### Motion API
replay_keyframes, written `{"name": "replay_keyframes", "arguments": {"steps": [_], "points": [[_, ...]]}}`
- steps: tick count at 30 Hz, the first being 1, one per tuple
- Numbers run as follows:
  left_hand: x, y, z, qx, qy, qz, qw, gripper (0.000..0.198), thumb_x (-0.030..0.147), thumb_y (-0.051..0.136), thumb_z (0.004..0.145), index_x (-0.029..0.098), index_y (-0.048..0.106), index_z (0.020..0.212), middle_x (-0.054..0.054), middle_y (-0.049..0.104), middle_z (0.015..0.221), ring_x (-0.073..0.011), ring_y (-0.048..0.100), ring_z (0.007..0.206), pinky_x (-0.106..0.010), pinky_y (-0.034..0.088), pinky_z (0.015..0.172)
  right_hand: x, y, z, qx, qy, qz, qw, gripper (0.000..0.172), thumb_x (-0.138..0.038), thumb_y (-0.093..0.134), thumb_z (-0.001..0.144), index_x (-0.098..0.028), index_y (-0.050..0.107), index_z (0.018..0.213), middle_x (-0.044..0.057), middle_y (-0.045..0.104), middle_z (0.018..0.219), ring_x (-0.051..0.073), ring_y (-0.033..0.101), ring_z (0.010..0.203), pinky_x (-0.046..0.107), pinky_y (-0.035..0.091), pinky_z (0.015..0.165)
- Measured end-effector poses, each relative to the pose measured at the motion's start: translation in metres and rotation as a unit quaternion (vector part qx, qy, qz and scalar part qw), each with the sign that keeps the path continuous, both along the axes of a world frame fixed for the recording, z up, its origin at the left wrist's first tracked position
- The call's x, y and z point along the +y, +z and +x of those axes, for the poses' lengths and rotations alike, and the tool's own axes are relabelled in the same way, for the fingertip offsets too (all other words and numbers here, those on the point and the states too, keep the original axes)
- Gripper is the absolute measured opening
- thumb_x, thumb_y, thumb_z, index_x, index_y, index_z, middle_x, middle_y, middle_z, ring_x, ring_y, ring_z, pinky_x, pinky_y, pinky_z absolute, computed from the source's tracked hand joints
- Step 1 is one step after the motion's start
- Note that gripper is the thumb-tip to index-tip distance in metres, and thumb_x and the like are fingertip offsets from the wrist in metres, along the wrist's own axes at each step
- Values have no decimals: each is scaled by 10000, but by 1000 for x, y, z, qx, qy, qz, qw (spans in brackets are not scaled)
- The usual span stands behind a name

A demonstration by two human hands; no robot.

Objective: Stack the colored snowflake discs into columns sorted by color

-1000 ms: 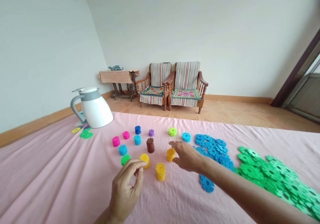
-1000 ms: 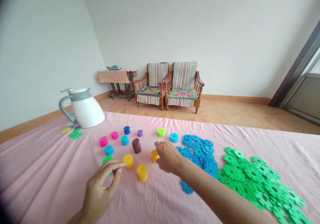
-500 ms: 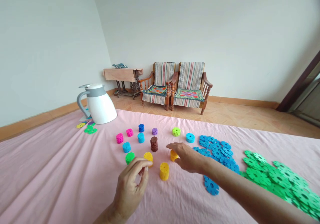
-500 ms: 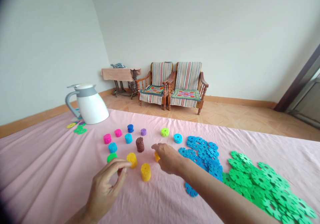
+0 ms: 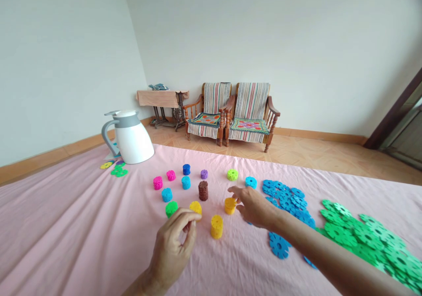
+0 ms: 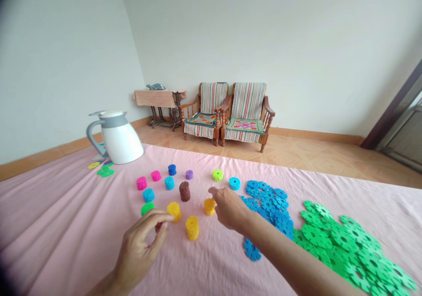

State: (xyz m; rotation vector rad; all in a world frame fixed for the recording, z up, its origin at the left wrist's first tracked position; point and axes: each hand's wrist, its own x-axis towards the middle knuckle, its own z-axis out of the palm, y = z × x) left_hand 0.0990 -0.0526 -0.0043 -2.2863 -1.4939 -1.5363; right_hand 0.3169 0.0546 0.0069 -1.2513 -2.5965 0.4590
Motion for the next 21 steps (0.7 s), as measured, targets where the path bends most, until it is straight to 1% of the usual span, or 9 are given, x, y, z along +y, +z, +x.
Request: {"name": "replay_keyframes", "arguments": {"steps": [4,9,13,15,18,21], "points": [[0,-1,0,0,-2,-2,1000,197,64,472,847,186,615,905,-22,609,777,-126,581,695,-201,469,624,1,-3,-2,-4,-7,4,1000,496,-12,495,751,-108,525,1237,140,712,988,219,672,908,300,509,773],[0,-3,0,-3,-2,-10,1000,195,71,473,848,185,622,903,-21,613,784,-126,583,694,-203,471,625,0,1,-2,-12,-1,2,1000,477,-22,482,768,-105,524,1235,142,708,992,215,667,916,303,503,780],[0,-2,0,-3,-3,-4,1000,189,78,476,846,187,624,892,-14,610,760,-122,579,667,-200,471,604,-5,10,-4,-25,27,3,999,539,-19,540,728,-119,521,1257,155,648,1135,237,602,1063,338,461,884],[1,-1,1,-2,-2,-1,1000,186,84,475,846,188,624,885,-11,610,748,-121,579,656,-199,471,597,-7,14,-8,-33,44,0,998,542,-26,575,709,-129,542,1240,152,624,1173,244,575,1104,342,444,913],[1,-1,1,1,-3,-5,1000,185,88,470,849,189,622,881,-14,613,749,-122,581,654,-201,474,595,-7,16,-14,-46,57,-8,997,525,-39,615,688,-109,563,1205,159,626,1147,252,587,1070,349,451,902],[1,-1,1,4,-5,-9,1000,184,86,466,851,189,617,879,-18,612,753,-124,581,658,-202,476,597,-5,13,-17,-54,62,-13,997,540,-37,625,677,-94,553,1209,167,626,1128,262,593,1048,357,462,877]]}}
